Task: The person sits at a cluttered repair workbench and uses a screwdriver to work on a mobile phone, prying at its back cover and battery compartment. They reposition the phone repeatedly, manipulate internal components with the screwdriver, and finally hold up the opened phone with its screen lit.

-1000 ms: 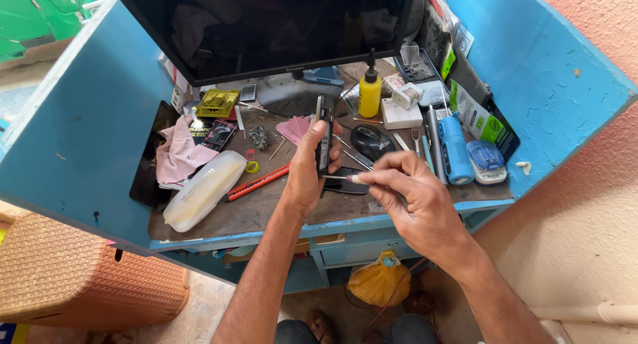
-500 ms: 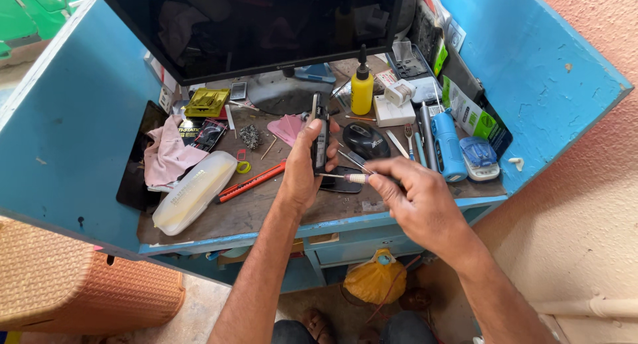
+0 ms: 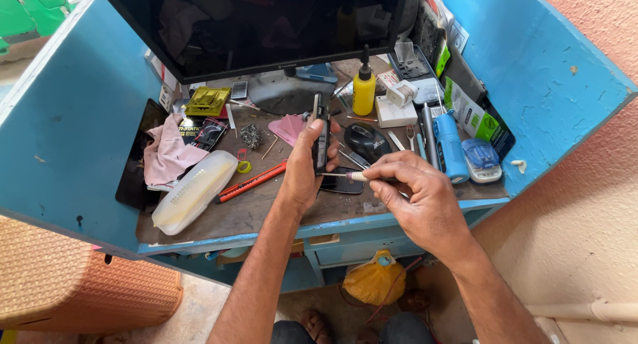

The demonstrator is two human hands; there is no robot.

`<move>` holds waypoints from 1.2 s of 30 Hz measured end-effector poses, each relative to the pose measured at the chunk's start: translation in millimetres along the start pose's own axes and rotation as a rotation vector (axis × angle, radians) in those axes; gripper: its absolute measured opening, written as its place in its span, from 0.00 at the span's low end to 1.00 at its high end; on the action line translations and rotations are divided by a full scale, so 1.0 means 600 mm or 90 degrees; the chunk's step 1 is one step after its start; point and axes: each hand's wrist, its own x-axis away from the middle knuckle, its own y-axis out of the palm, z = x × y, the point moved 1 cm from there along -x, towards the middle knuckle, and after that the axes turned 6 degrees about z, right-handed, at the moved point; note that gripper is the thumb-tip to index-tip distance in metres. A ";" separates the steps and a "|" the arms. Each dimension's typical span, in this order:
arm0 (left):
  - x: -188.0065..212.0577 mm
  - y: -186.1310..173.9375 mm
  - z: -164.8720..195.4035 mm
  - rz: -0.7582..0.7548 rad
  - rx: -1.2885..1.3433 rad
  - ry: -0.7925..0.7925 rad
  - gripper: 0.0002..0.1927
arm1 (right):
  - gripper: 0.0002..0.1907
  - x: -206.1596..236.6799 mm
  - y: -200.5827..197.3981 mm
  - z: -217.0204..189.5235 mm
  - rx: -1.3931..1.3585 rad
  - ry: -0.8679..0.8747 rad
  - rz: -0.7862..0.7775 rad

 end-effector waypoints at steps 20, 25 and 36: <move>0.020 -0.035 0.018 -0.119 0.252 -0.011 0.34 | 0.07 0.006 0.019 0.006 -0.022 0.012 0.059; 0.021 -0.034 0.021 -0.120 0.247 0.001 0.34 | 0.07 0.004 0.029 0.003 -0.033 0.006 0.055; 0.022 -0.032 0.021 -0.123 0.252 0.004 0.35 | 0.09 0.007 0.028 -0.016 0.025 -0.014 0.059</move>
